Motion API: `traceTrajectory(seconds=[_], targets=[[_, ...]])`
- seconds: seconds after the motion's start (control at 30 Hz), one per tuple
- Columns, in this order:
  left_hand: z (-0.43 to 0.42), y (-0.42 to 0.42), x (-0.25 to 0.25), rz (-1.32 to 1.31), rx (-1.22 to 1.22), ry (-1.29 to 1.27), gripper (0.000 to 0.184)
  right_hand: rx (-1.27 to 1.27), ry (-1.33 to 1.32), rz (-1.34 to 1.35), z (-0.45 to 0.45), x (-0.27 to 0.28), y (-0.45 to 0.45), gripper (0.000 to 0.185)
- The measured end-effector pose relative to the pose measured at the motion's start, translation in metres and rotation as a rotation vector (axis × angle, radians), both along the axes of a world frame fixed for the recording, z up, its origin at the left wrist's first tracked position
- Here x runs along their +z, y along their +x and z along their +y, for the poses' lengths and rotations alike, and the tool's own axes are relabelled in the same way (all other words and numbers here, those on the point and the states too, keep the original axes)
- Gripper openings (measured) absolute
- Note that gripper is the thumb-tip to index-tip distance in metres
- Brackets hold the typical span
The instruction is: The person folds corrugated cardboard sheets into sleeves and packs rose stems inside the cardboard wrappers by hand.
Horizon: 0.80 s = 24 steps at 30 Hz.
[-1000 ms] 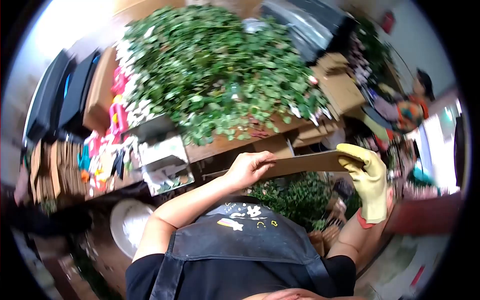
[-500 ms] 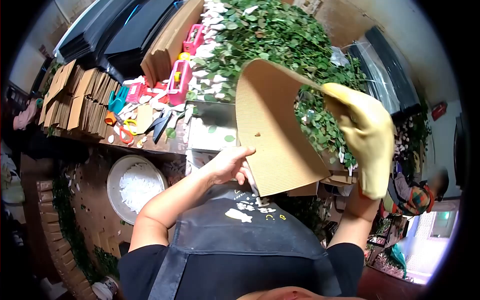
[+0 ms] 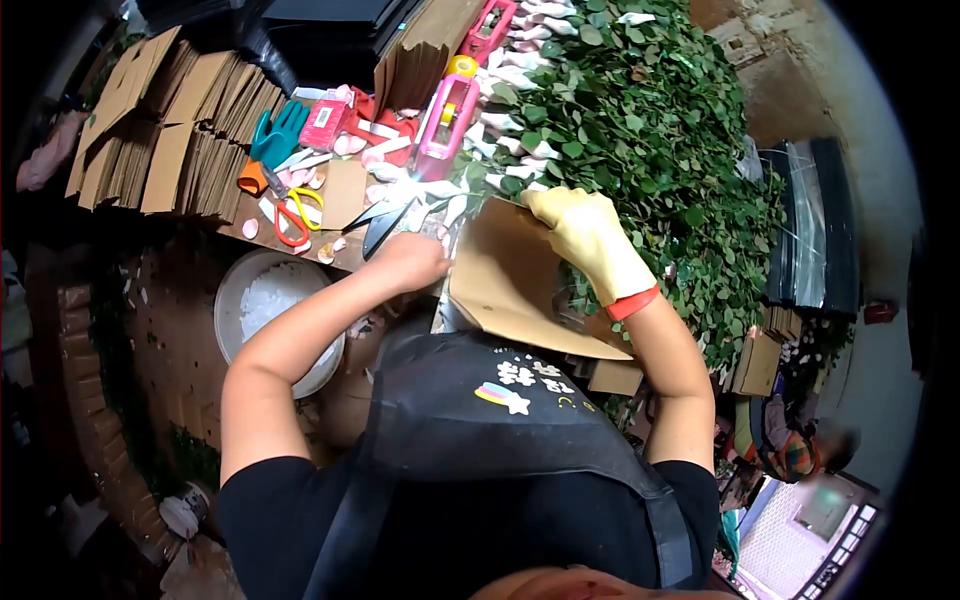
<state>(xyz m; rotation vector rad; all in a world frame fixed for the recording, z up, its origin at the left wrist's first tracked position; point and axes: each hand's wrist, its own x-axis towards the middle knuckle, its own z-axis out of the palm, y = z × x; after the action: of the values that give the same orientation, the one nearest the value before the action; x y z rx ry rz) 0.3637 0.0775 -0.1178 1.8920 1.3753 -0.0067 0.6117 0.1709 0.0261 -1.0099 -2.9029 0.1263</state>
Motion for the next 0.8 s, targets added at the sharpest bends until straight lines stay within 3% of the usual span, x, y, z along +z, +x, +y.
traceTrajectory(seconds=[0.03, 0.07, 0.1, 0.13, 0.2, 0.3, 0.33, 0.4, 0.43, 0.47, 0.6, 0.63, 0.67, 0.73, 0.77, 0.8], targets=[[0.007, 0.013, -0.013, 0.064, -0.150, 0.266, 0.048, -0.037, 0.003, -0.070, 0.000, -0.003, -0.004, 0.009], [0.014, 0.032, -0.008, -0.048, -0.150, 0.265, 0.035, -0.054, -0.017, -0.082, 0.000, -0.002, -0.007, 0.010], [0.017, 0.048, -0.035, -0.331, -0.185, 0.393, 0.040, -0.074, -0.037, -0.095, -0.001, 0.003, -0.009, 0.011], [0.020, 0.062, -0.042, -0.311, -0.330, 0.368, 0.051, -0.091, -0.055, -0.107, -0.002, 0.008, -0.010, 0.012], [0.017, 0.077, -0.068, -0.035, -0.443, 0.265, 0.081, -0.110, -0.070, -0.029, -0.004, 0.014, -0.015, 0.017], [0.010, 0.066, -0.069, 0.192, -0.402, 0.599, 0.101, -0.120, -0.144, 0.307, -0.023, 0.040, -0.011, 0.021], [0.010, 0.065, -0.072, 0.156, -0.391, 0.590, 0.102, -0.124, -0.179, 0.457, -0.034, 0.056, -0.007, 0.023], [0.012, 0.067, -0.087, 0.088, -0.364, 0.584, 0.105, -0.313, -0.628, 0.285, -0.051, 0.095, 0.015, 0.031], [0.013, 0.067, -0.090, 0.039, -0.350, 0.615, 0.105, -0.279, -0.479, 0.203, -0.049, 0.087, 0.020, 0.038], [0.012, 0.066, -0.093, 0.075, -0.355, 0.627, 0.105, -0.205, -0.133, 0.177, -0.043, 0.056, 0.027, 0.041], [0.011, 0.064, -0.082, 0.108, -0.378, 0.691, 0.103, -0.394, -0.327, -0.249, -0.004, -0.040, 0.016, 0.029], [0.011, 0.065, -0.084, 0.080, -0.368, 0.707, 0.102, -0.368, -0.327, -0.147, -0.004, -0.044, 0.023, 0.027], [0.011, 0.064, -0.087, 0.056, -0.358, 0.723, 0.102, -0.348, -0.344, -0.197, -0.001, -0.046, 0.027, 0.034], [0.008, 0.066, -0.093, 0.052, -0.363, 0.718, 0.101, -0.259, -0.234, 0.057, -0.012, -0.044, 0.039, 0.049], [0.012, 0.065, -0.095, 0.057, -0.359, 0.727, 0.101, -0.059, 0.006, 0.151, -0.012, -0.038, 0.041, 0.065], [0.014, 0.064, -0.093, 0.056, -0.369, 0.702, 0.101, 0.008, 0.130, 0.168, -0.021, 0.000, 0.028, 0.065]])
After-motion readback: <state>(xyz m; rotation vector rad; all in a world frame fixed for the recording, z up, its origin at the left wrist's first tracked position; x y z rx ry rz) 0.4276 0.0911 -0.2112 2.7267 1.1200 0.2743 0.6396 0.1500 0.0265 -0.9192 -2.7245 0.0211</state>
